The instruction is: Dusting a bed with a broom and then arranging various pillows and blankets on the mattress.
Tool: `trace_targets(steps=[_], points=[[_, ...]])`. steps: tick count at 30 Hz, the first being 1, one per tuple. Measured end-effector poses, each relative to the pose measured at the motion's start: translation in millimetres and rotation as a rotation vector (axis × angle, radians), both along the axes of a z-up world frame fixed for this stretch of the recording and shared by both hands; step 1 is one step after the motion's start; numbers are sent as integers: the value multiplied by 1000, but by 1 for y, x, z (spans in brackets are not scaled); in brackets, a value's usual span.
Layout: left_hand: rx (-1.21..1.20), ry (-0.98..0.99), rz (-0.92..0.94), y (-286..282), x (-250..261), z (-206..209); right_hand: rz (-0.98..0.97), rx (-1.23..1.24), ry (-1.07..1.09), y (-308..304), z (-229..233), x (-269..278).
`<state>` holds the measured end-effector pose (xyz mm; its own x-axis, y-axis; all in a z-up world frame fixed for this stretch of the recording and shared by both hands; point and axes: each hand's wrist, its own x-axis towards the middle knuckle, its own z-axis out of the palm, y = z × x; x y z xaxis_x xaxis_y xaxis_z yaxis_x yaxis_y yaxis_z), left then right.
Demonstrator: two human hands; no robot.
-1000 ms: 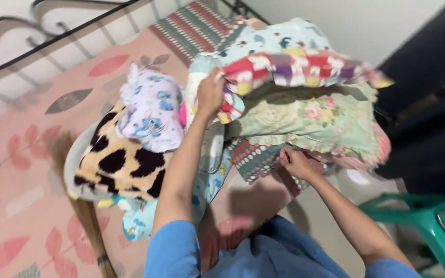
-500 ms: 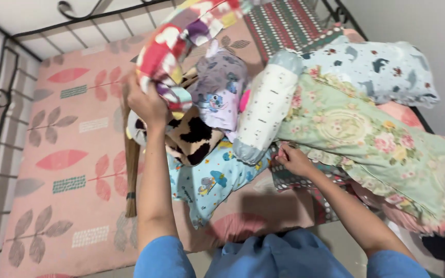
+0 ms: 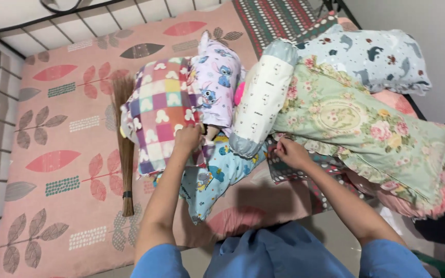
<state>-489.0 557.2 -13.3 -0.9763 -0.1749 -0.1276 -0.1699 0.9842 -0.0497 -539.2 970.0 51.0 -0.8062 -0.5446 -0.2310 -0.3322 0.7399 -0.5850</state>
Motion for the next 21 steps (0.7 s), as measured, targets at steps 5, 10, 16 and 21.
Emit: trace_targets(steps=[5,10,16,21], points=[[204,-29,13,67,-29,34,-284,72,15,68,-28,-6],[623,-50,-17,156,-48,86,-909,-321,-506,133,-78,-13],[848,53,249,198,-83,49,-987,-795,-666,119,-22,-3],[782,90,133,209,-80,27,-1146,-952,-586,132,-39,-61]])
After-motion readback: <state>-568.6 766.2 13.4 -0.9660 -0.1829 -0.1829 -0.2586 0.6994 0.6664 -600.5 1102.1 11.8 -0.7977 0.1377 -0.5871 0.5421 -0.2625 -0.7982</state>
